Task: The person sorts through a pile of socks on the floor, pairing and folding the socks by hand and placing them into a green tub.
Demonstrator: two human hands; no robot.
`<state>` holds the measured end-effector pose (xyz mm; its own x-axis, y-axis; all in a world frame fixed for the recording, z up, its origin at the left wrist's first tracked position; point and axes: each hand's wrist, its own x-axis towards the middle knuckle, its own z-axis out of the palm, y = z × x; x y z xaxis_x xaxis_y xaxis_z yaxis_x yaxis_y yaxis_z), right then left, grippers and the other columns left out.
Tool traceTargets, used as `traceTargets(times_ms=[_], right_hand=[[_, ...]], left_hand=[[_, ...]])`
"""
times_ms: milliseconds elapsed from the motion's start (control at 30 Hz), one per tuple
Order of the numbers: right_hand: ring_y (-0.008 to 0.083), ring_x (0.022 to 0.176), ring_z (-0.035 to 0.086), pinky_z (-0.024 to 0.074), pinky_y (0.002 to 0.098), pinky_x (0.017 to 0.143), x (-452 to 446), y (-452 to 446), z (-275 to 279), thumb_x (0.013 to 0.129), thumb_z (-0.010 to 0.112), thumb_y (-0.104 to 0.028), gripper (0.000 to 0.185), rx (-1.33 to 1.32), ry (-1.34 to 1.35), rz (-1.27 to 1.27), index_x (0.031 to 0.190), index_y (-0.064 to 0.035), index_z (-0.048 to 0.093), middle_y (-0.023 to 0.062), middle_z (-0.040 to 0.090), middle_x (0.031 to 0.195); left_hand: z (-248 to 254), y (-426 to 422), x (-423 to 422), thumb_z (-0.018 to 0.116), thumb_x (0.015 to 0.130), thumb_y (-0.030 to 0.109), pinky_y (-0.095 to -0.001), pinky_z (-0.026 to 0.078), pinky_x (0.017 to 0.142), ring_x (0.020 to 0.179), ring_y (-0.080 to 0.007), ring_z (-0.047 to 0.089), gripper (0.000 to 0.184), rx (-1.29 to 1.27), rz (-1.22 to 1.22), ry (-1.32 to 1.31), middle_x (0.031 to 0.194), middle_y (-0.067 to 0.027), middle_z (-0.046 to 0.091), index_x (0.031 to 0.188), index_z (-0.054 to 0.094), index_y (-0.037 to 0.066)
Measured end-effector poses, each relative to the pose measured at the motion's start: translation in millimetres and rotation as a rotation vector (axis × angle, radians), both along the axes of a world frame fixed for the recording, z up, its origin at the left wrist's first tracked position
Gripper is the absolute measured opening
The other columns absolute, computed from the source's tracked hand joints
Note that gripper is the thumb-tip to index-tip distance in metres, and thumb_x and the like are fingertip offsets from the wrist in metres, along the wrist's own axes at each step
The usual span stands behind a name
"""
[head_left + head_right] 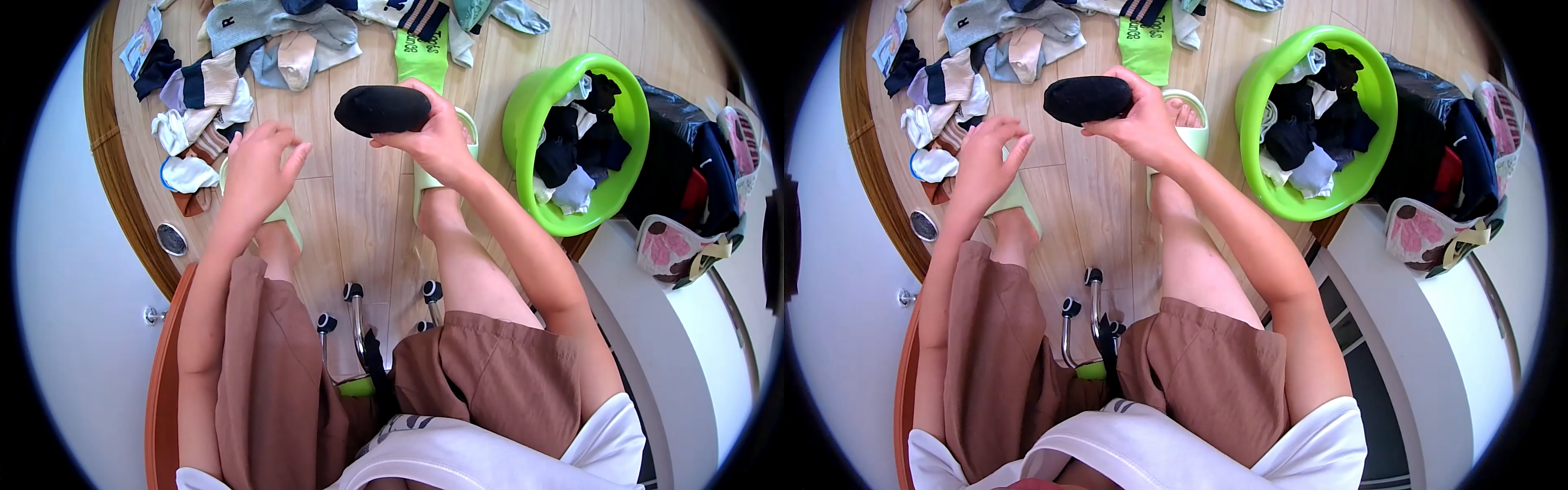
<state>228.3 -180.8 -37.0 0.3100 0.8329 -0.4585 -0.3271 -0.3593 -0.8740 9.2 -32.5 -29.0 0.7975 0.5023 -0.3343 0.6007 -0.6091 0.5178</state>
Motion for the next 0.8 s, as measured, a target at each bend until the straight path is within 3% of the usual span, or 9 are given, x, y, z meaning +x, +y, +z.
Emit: traceTargets(times_ms=[67, 200, 300, 433, 500, 567, 633, 700, 800], right_hand=[[0.0122, 0.088, 0.065, 0.0513, 0.0268, 0.079, -1.3, -0.1, 3.4, 0.069, 0.079, 0.006, 0.04, 0.024, -0.07, -0.011, 0.105, -0.0048, 0.064, 0.0019, 0.069, 0.094], [0.0181, 0.087, 0.065, 0.0516, 0.0306, 0.078, -3.1, -6.2, -11.8, 0.069, 0.074, 0.001, 0.036, 0.202, -0.47, -0.111, 0.104, -0.0067, 0.066, 0.0071, 0.067, 0.092], [0.0174, 0.086, 0.066, 0.0523, 0.0319, 0.077, 16.9, -19.7, 22.6, 0.07, 0.072, 0.0, 0.037, -0.027, -0.415, -0.158, 0.105, -0.0039, 0.062, 0.0075, 0.067, 0.092], [0.0127, 0.065, 0.063, 0.0518, 0.0258, 0.055, 46.0, -48.7, 53.8, 0.071, 0.068, 0.007, 0.042, 0.033, -0.283, -0.537, 0.111, 0.0012, 0.056, 0.0066, 0.066, 0.087], [0.0127, 0.067, 0.063, 0.0516, 0.0266, 0.059, 66.3, -75.3, 48.3, 0.07, 0.067, 0.003, 0.037, 0.032, -0.439, -0.704, 0.106, 0.0002, 0.058, 0.0055, 0.066, 0.084], [0.0122, 0.058, 0.059, 0.0483, 0.0266, 0.049, 83.6, -95.9, 66.7, 0.071, 0.065, 0.004, 0.036, 0.039, -0.351, -0.834, 0.106, -0.0009, 0.057, 0.0063, 0.066, 0.084], [0.0136, 0.057, 0.059, 0.0474, 0.0267, 0.048, 99.6, -119.6, 71.5, 0.075, 0.062, 0.001, 0.037, 0.001, -0.351, -0.874, 0.11, -0.0018, 0.055, 0.0071, 0.066, 0.082], [0.015, 0.057, 0.06, 0.0483, 0.028, 0.049, 111.0, -136.7, 69.4, 0.084, 0.065, -0.012, 0.048, -0.152, -0.311, -0.864, 0.128, -0.0006, 0.048, 0.0091, 0.066, 0.08], [0.0158, 0.057, 0.06, 0.0484, 0.0287, 0.052, 113.8, -147.3, 59.3, 0.092, 0.067, -0.03, 0.066, -0.646, -0.501, -0.765, 0.143, -0.0005, 0.037, 0.0084, 0.064, 0.074]], left_hand=[[15.2, -3.8, 10.2, 0.073, 0.084, 0.011, -0.0415, 0.049, 0.093, 0.107, -0.0367, 0.062, 0.028, -0.026, 0.021, -0.084, 0.111, -0.0142, 0.065, 0.111, 0.067, 0.004], [4.4, 1.4, 7.9, 0.071, 0.084, 0.009, -0.0428, 0.048, 0.096, 0.11, -0.039, 0.061, 0.04, -0.07, -0.006, -0.159, 0.118, -0.0168, 0.064, 0.124, 0.062, 0.005], [8.8, 0.5, 10.4, 0.069, 0.087, 0.008, -0.0424, 0.049, 0.096, 0.11, -0.0384, 0.061, 0.036, -0.113, -0.013, -0.166, 0.118, -0.0187, 0.064, 0.123, 0.062, 0.003], [15.9, 0.1, 18.1, 0.066, 0.091, 0.008, -0.0405, 0.049, 0.094, 0.107, -0.0364, 0.063, 0.031, -0.165, -0.03, -0.153, 0.115, -0.0194, 0.064, 0.121, 0.062, 0.0], [18.7, -0.7, 23.7, 0.065, 0.092, 0.008, -0.0396, 0.05, 0.092, 0.104, -0.0348, 0.064, 0.03, -0.176, -0.039, -0.158, 0.113, -0.0193, 0.065, 0.12, 0.062, -0.001], [20.8, -2.1, 30.1, 0.065, 0.092, 0.008, -0.039, 0.05, 0.091, 0.101, -0.0333, 0.065, 0.029, -0.187, -0.035, -0.165, 0.11, -0.019, 0.065, 0.119, 0.062, -0.002], [24.0, -3.9, 36.4, 0.065, 0.092, 0.008, -0.0384, 0.051, 0.089, 0.098, -0.0319, 0.065, 0.028, -0.192, -0.032, -0.187, 0.107, -0.0183, 0.066, 0.118, 0.063, -0.002], [22.8, -3.9, 40.8, 0.065, 0.092, 0.008, -0.0385, 0.051, 0.088, 0.098, -0.0317, 0.065, 0.027, -0.195, -0.038, -0.193, 0.106, -0.0179, 0.066, 0.117, 0.063, -0.002], [20.0, -5.0, 45.4, 0.065, 0.092, 0.008, -0.0385, 0.051, 0.087, 0.096, -0.0316, 0.065, 0.027, -0.182, -0.046, -0.209, 0.104, -0.0175, 0.066, 0.117, 0.064, -0.001]])
